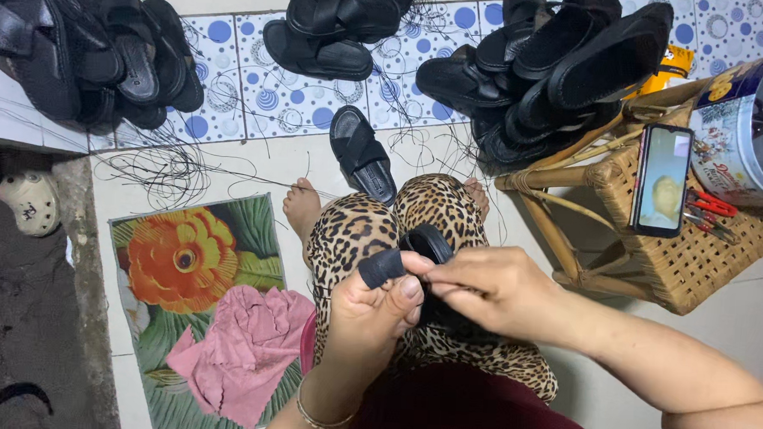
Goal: The person sits on the floor and sews a black sandal using a needle and thread. They hold the sandal on their lap, repeatedly passing the needle through the sole and strap, and pull the thread to secure the stitches.
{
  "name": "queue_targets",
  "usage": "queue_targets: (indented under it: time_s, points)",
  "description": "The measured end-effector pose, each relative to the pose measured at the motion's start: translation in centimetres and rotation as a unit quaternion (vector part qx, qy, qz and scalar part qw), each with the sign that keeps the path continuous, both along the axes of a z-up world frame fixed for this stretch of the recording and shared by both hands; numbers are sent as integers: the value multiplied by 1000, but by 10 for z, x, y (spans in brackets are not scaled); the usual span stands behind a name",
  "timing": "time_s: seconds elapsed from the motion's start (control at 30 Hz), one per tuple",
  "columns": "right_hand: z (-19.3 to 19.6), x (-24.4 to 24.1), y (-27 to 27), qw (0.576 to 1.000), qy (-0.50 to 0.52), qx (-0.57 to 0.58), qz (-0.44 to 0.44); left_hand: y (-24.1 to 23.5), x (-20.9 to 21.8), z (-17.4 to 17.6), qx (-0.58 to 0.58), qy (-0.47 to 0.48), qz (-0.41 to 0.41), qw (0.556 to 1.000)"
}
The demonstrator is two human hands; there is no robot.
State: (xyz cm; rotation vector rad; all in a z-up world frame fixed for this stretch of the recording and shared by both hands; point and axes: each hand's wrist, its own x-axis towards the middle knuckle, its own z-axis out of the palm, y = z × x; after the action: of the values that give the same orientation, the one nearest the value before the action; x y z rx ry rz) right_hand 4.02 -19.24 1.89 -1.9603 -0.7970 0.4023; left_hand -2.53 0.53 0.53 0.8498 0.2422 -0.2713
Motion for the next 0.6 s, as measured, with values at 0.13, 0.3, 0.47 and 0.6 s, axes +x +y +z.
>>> queue_targets:
  time_s: [0.13, 0.3, 0.47, 0.6]
  points:
    - [-9, 15, -9, 964, -252, -68, -48, 1, -1, -3, 63, -17, -11, 998]
    - [-52, 86, -119, 893, -374, -152, -199, 37, -7, -16, 301, -6, -129, 945]
    - [-59, 125, -191, 862, -284, -270, -323, 51, -27, -57, 430, -90, -339, 832]
    - [-22, 67, -73, 944, -223, -153, -190, 41, 4, -10, 192, -159, -134, 959]
